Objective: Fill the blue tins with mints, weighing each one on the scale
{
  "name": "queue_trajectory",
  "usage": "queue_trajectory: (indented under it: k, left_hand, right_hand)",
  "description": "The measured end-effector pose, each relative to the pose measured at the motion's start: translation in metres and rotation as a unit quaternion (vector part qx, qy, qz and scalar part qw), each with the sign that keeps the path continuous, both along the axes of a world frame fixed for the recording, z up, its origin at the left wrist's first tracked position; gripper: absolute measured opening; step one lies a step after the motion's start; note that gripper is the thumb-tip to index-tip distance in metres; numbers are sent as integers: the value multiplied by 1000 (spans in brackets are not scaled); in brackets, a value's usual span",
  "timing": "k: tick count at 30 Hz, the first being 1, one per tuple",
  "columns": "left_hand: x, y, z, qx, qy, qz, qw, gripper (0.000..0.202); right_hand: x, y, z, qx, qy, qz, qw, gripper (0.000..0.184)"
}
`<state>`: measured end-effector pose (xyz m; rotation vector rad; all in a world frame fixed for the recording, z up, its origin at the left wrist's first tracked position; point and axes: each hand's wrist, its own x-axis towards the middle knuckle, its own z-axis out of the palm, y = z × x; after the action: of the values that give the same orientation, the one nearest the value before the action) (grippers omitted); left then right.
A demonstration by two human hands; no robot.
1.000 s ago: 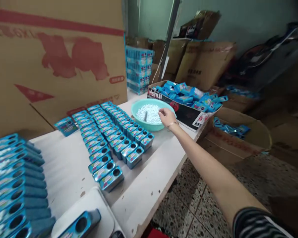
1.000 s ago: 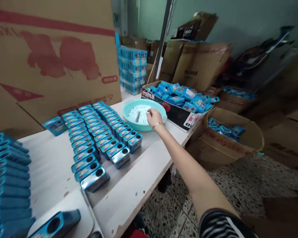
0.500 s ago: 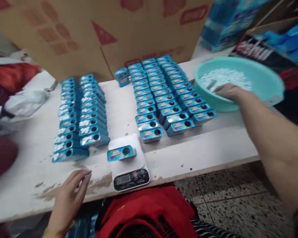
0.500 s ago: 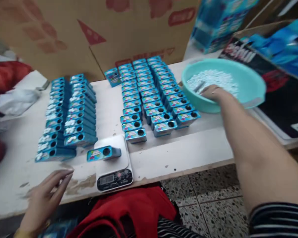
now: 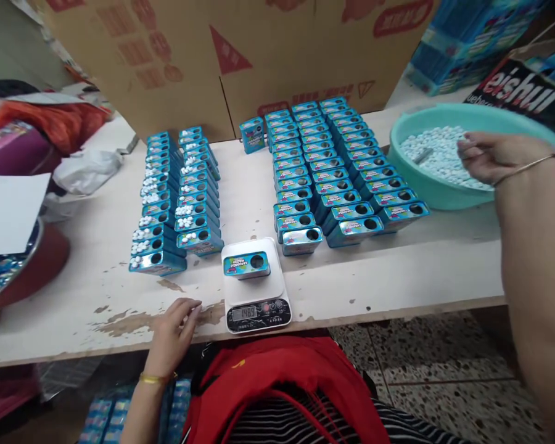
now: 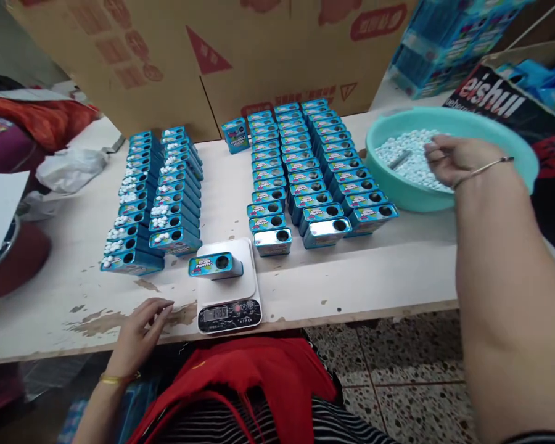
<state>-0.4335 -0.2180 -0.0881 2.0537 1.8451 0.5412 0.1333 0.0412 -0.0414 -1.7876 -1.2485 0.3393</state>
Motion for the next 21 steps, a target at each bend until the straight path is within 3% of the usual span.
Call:
queue_trajectory:
  k: [1, 2, 5, 8, 10, 13, 16, 21]
  left_hand:
    - [1, -2, -6, 9, -4, 4, 1000, 23]
    - [3, -3, -12, 21, -8, 10, 1000, 23]
    - [7, -7, -31, 63, -15, 21, 998, 22]
    - [10, -10, -47, 100, -8, 17, 995, 20]
    - [11, -11, -55, 128, -2, 18, 992, 18]
    - [10, -11, -62, 167, -6, 8, 986, 16]
    - [9, -11, -65, 189, -6, -2, 982, 14]
    - [10, -11, -68, 205, 2, 1, 979, 14]
  right_hand:
    - [-20, -9, 12, -28, 25, 37, 999, 44]
    - [-45, -21, 25, -84, 115, 107, 984, 38]
    - [-135, -67, 59, -132, 263, 243, 924, 8]
    - [-220, -106, 73, -230, 221, 404, 857, 11]
    - [-260, -120, 71, -242, 145, 468, 837, 6]
    - [-293, -127, 60, -242, -1, 501, 831, 6]
    - [-303, -128, 51, -222, -125, 512, 821, 7]
    - [-306, -129, 47, -220, -201, 503, 811, 12]
